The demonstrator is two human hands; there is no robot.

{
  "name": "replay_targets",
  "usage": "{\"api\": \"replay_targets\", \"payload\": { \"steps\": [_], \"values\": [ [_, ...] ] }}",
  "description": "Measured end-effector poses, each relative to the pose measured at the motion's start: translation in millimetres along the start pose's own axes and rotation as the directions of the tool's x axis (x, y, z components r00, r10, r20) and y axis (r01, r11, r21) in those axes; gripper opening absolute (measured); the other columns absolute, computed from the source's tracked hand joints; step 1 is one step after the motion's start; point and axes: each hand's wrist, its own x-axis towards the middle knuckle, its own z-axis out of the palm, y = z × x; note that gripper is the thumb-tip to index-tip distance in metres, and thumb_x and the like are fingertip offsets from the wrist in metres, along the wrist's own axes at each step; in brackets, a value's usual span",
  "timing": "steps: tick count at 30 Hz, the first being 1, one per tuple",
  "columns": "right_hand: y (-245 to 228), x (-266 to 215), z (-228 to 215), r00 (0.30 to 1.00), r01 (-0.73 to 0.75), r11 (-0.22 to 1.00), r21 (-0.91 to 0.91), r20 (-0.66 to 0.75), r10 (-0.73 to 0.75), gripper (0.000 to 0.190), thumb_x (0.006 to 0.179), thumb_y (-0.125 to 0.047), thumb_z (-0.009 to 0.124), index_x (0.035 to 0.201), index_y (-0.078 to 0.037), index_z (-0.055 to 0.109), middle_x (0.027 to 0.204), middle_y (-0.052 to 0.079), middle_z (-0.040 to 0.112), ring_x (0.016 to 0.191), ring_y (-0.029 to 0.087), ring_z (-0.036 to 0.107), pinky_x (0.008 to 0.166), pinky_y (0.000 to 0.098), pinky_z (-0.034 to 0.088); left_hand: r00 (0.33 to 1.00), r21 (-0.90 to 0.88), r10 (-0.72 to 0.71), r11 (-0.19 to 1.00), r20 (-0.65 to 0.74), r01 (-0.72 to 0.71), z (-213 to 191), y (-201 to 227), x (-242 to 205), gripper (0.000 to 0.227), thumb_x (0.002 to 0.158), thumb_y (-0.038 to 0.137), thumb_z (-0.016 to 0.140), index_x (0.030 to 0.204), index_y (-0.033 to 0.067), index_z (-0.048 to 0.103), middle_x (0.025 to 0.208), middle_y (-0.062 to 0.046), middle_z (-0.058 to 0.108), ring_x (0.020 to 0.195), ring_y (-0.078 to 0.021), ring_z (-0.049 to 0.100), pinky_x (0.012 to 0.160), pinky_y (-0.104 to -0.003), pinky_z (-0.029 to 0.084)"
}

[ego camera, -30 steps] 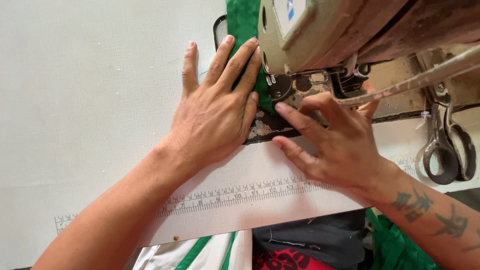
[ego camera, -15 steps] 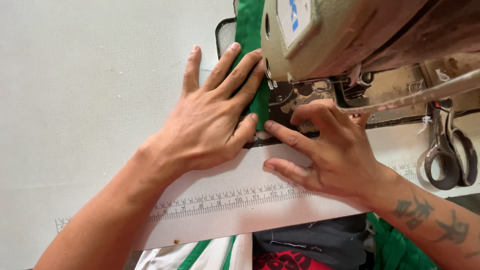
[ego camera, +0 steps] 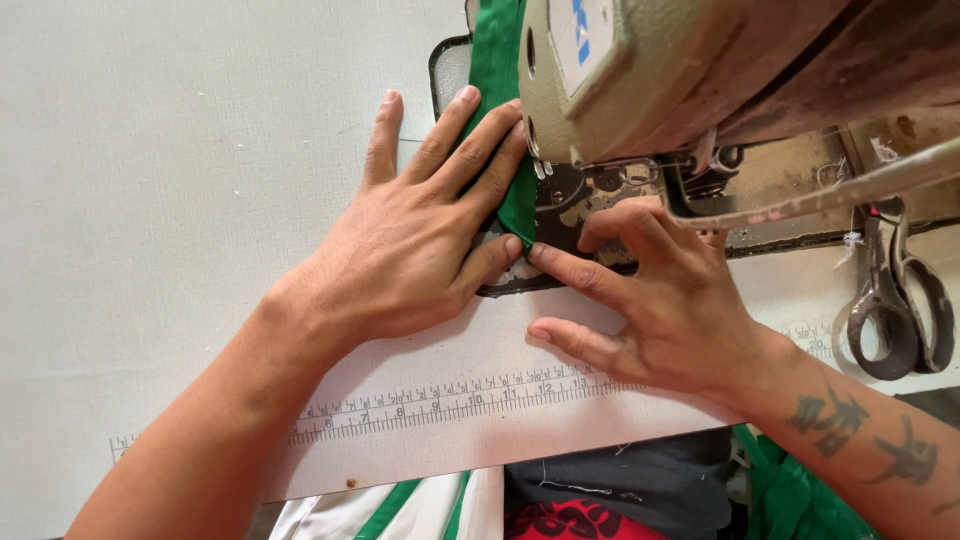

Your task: Sewing a green zipper onto the opening of a white canvas tote bag using an industrial sewing machine and trimming excess material with scissors.

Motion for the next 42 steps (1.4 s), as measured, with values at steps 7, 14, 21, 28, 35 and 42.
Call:
{"api": "replay_targets", "payload": {
  "steps": [7, 14, 21, 28, 35, 42],
  "values": [
    [-1.8, 1.4, -1.7, 1.000, -0.001, 1.000, 0.001, 0.007, 0.001, 0.048, 0.097, -0.051, 0.087, 0.127, -0.014, 0.081, 0.115, 0.009, 0.056, 0.102, 0.029, 0.062, 0.090, 0.0431, 0.053, 0.998, 0.048, -0.006, 0.999, -0.063, 0.009, 3.3, 4.3, -0.2, 0.067, 0.115, 0.039, 0.046, 0.171, 0.0030, 0.037, 0.180, -0.013, 0.032, 0.167, -0.0370, 0.020, 0.130, -0.073, 0.006],
    [-3.4, 1.2, 1.1, 1.000, 0.020, 1.000, 0.011, -0.008, -0.020, 0.055, 0.095, -0.051, 0.089, 0.129, -0.010, 0.076, 0.114, 0.011, 0.059, 0.105, 0.032, 0.056, 0.092, 0.0468, 0.055, 0.990, 0.090, -0.032, 0.995, -0.140, 0.045, 12.2, 10.5, 0.3, 0.065, 0.111, 0.030, 0.051, 0.169, 0.0022, 0.046, 0.179, -0.013, 0.035, 0.166, -0.0382, 0.024, 0.129, -0.076, 0.013],
    [-1.1, -1.6, 7.7, 0.997, -0.068, 0.998, -0.012, -0.046, 0.068, 0.049, 0.101, -0.039, 0.090, 0.139, -0.014, 0.073, 0.117, 0.011, 0.066, 0.101, 0.026, 0.064, 0.094, 0.0414, 0.056, 0.991, 0.077, -0.041, 0.996, -0.130, 0.052, 11.8, 8.7, 0.3, 0.066, 0.112, 0.031, 0.048, 0.171, 0.0031, 0.041, 0.180, -0.012, 0.034, 0.167, -0.0392, 0.023, 0.130, -0.076, 0.010],
    [-4.5, 25.6, 15.6, 0.980, -0.196, 0.974, 0.115, -0.004, 0.198, 0.024, 0.097, -0.021, 0.094, 0.104, -0.011, 0.073, 0.091, 0.005, 0.065, 0.080, 0.027, 0.062, 0.078, 0.0430, 0.049, 0.993, 0.064, -0.029, 0.997, -0.114, 0.037, 14.0, 6.5, -0.7, 0.067, 0.114, 0.032, 0.042, 0.173, 0.0024, 0.035, 0.181, -0.012, 0.030, 0.168, -0.0385, 0.019, 0.131, -0.074, 0.005],
    [-11.9, 28.6, 19.0, 0.939, -0.338, 0.941, 0.000, 0.072, 0.337, 0.009, 0.101, -0.025, 0.083, 0.106, -0.027, 0.077, 0.097, -0.011, 0.066, 0.096, 0.017, 0.065, 0.097, 0.0429, 0.029, 0.997, 0.023, -0.020, 1.000, -0.080, 0.022, 14.2, 1.9, -2.3, 0.078, 0.102, 0.033, 0.041, 0.173, 0.0026, 0.030, 0.182, -0.013, 0.026, 0.169, -0.0375, 0.015, 0.131, -0.072, -0.002],
    [-5.1, 36.8, 18.1, 0.823, -0.549, 0.836, 0.023, 0.191, 0.535, 0.009, 0.097, -0.032, 0.085, 0.092, -0.026, 0.082, 0.075, -0.010, 0.069, 0.075, 0.015, 0.062, 0.095, 0.0413, 0.037, 0.996, 0.027, -0.030, 0.999, -0.081, 0.032, 13.8, 2.2, -1.9, 0.074, 0.109, 0.039, 0.040, 0.174, 0.0038, 0.030, 0.182, -0.011, 0.026, 0.169, -0.0362, 0.016, 0.131, -0.071, 0.000]
  ]
}}
